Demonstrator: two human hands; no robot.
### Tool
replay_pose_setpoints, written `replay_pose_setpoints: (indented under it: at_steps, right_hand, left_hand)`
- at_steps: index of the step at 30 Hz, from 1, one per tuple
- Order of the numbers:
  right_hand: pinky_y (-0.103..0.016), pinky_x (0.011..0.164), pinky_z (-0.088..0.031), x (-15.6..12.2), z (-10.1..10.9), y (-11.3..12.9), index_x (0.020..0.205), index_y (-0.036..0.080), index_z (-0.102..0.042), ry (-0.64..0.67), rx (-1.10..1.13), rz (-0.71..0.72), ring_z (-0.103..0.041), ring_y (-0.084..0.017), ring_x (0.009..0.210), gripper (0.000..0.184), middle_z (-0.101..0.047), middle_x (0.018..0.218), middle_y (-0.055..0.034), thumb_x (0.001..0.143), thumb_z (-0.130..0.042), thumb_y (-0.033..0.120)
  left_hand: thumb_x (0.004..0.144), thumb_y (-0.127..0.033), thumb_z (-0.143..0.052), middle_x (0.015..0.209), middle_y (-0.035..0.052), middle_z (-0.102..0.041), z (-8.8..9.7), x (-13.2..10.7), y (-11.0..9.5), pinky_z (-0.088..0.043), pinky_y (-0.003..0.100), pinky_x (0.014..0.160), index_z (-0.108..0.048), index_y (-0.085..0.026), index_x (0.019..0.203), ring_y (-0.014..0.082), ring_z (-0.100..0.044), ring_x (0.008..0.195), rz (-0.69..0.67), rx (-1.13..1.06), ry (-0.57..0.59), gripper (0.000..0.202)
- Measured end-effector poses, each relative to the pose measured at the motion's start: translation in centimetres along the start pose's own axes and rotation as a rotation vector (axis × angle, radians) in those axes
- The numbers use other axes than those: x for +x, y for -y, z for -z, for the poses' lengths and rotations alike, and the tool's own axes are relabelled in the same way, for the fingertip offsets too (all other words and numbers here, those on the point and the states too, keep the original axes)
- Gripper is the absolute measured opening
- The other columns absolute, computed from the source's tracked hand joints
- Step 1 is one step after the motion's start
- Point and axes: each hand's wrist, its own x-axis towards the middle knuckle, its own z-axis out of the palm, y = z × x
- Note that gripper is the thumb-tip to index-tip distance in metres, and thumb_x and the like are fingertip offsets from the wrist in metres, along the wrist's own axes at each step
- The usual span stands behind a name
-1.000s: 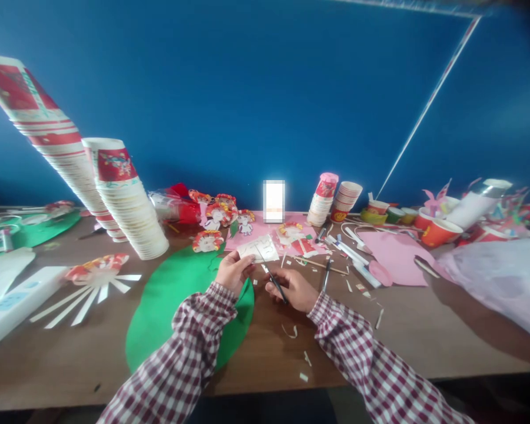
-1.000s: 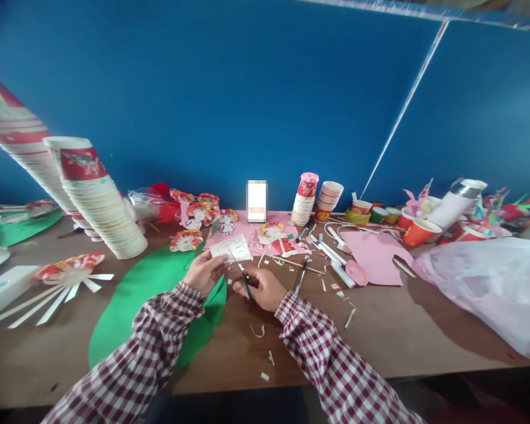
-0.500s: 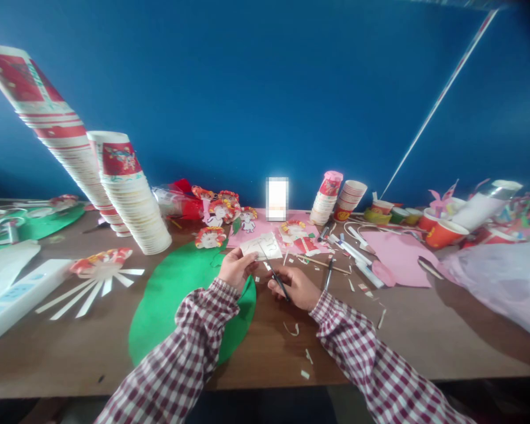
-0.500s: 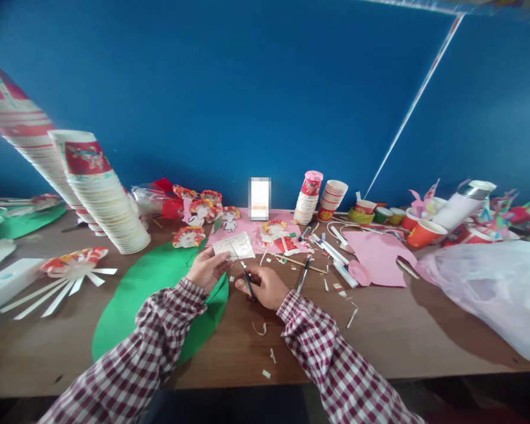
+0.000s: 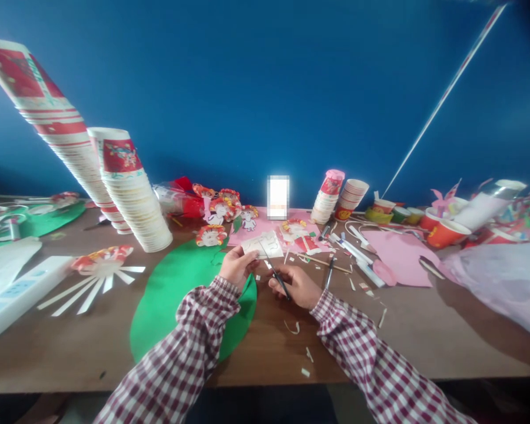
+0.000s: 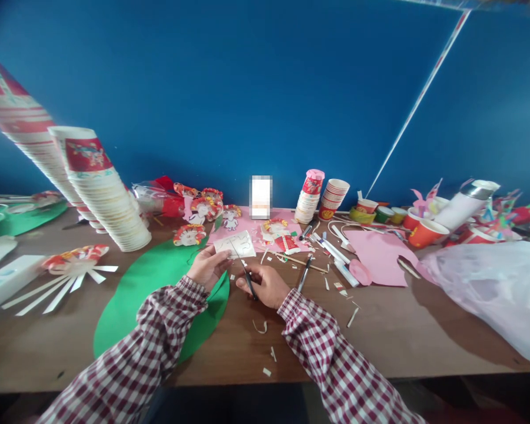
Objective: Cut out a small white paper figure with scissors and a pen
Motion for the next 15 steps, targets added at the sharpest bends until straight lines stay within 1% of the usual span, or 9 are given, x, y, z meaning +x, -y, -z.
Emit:
replay_pose_setpoints:
  at_steps: [9,15]
  right_hand:
    - [-0.023,0.051,-0.046,0.11,0.06,-0.11,0.098,0.014,-0.057,0.014,0.029,0.013,-0.055,-0.012,0.055,0.038,-0.056,0.064,0.0006,0.075,-0.062,0.044]
    - [-0.024,0.053,-0.047,0.02,-0.04,0.52,0.095,0.014,-0.056,0.019,0.036,-0.001,-0.056,-0.013,0.058,0.036,-0.057,0.066,-0.0002,0.076,-0.061,0.045]
  left_hand:
    - [0.052,-0.008,-0.077,0.07,0.0037,-0.066,0.09,0.06,0.03,-0.05,0.016,0.05,-0.064,-0.01,0.076,0.0083,-0.059,0.055,0.007,-0.021,0.005,0.027]
    - [0.053,-0.008,-0.075,0.073,0.0044,-0.067,0.22,0.24,0.14,-0.05,0.016,0.049,-0.064,-0.009,0.078,0.0086,-0.059,0.056,0.009,-0.024,0.014,0.028]
